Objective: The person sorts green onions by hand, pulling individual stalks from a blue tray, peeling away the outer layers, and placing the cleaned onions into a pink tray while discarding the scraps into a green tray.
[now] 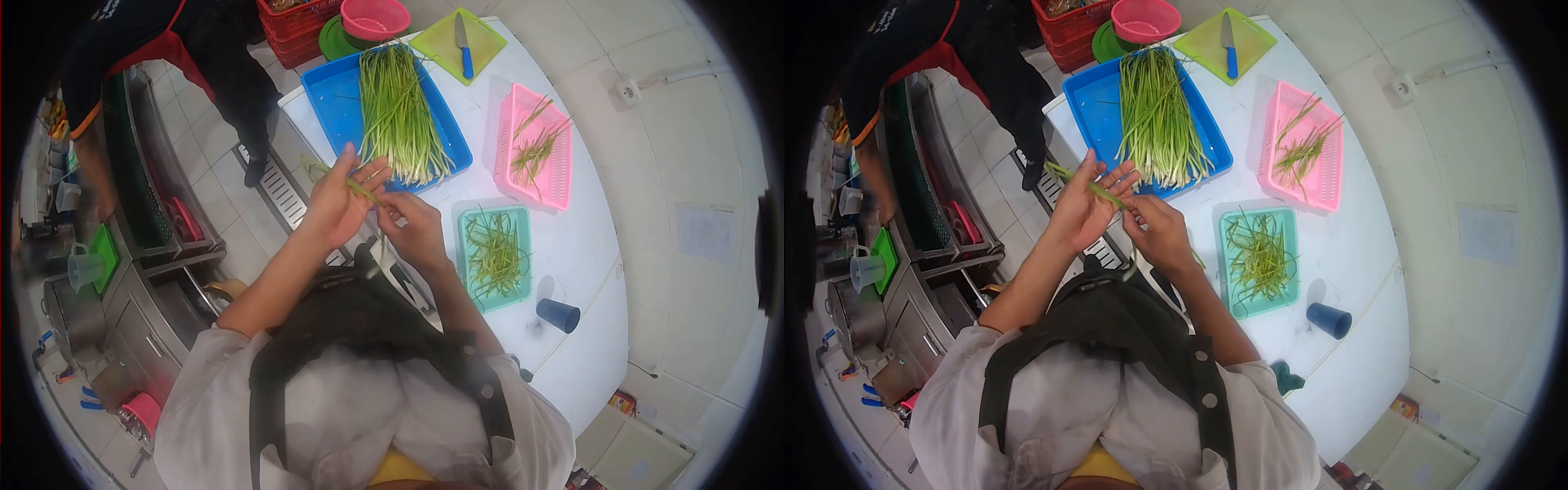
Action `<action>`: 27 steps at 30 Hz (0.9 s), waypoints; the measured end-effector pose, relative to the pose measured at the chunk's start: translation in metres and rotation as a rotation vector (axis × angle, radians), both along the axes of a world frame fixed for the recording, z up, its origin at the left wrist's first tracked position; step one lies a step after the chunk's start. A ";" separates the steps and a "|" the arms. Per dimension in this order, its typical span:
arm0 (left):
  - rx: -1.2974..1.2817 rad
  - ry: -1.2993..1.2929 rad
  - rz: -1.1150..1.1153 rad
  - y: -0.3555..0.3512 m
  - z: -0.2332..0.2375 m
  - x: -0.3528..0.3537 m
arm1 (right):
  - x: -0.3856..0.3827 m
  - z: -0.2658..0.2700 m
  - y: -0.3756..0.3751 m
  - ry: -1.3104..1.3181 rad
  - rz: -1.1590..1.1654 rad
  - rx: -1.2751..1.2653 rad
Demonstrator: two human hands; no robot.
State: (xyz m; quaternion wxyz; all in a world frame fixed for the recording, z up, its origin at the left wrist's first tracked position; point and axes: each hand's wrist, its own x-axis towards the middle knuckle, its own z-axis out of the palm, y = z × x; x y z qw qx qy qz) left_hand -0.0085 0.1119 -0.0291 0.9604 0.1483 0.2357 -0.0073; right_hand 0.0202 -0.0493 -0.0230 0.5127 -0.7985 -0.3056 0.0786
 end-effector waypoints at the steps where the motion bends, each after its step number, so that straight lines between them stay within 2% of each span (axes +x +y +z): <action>1: 0.035 -0.030 -0.011 0.001 0.004 -0.001 | 0.000 -0.004 0.000 0.074 -0.022 0.031; 2: 0.178 -0.069 -0.036 0.000 0.006 -0.003 | 0.000 -0.006 0.001 0.146 -0.043 0.062; 4: 0.464 -0.148 -0.085 -0.002 0.008 -0.007 | 0.003 -0.010 0.002 0.467 -0.068 0.312; 5: 0.548 -0.185 -0.177 -0.001 0.003 -0.010 | 0.004 -0.011 0.002 0.627 -0.080 0.438; 7: 0.717 -0.258 -0.360 0.000 -0.012 -0.015 | 0.009 -0.011 -0.001 0.643 -0.107 0.465; 8: 0.696 -0.239 -0.408 -0.004 -0.018 -0.017 | 0.011 -0.011 -0.001 0.651 -0.119 0.479; 11: 0.690 -0.173 -0.391 -0.019 -0.013 -0.026 | 0.010 -0.001 0.000 0.659 -0.165 0.456; 14: 0.772 -0.131 -0.346 -0.025 -0.008 -0.026 | 0.008 -0.009 -0.003 0.577 -0.227 0.419; 17: 0.873 -0.132 -0.349 -0.023 -0.010 -0.025 | 0.008 -0.010 -0.004 0.238 -0.279 0.229; 20: 0.959 -0.136 -0.310 -0.021 -0.024 -0.023 | 0.012 -0.011 -0.006 0.108 -0.279 0.194; 23: 1.070 -0.165 -0.213 -0.025 -0.032 -0.022 | 0.009 -0.009 -0.010 0.245 -0.316 0.116; 27: 1.253 -0.134 -0.229 -0.027 -0.023 -0.023 | 0.009 -0.003 -0.016 -0.210 -0.347 -0.113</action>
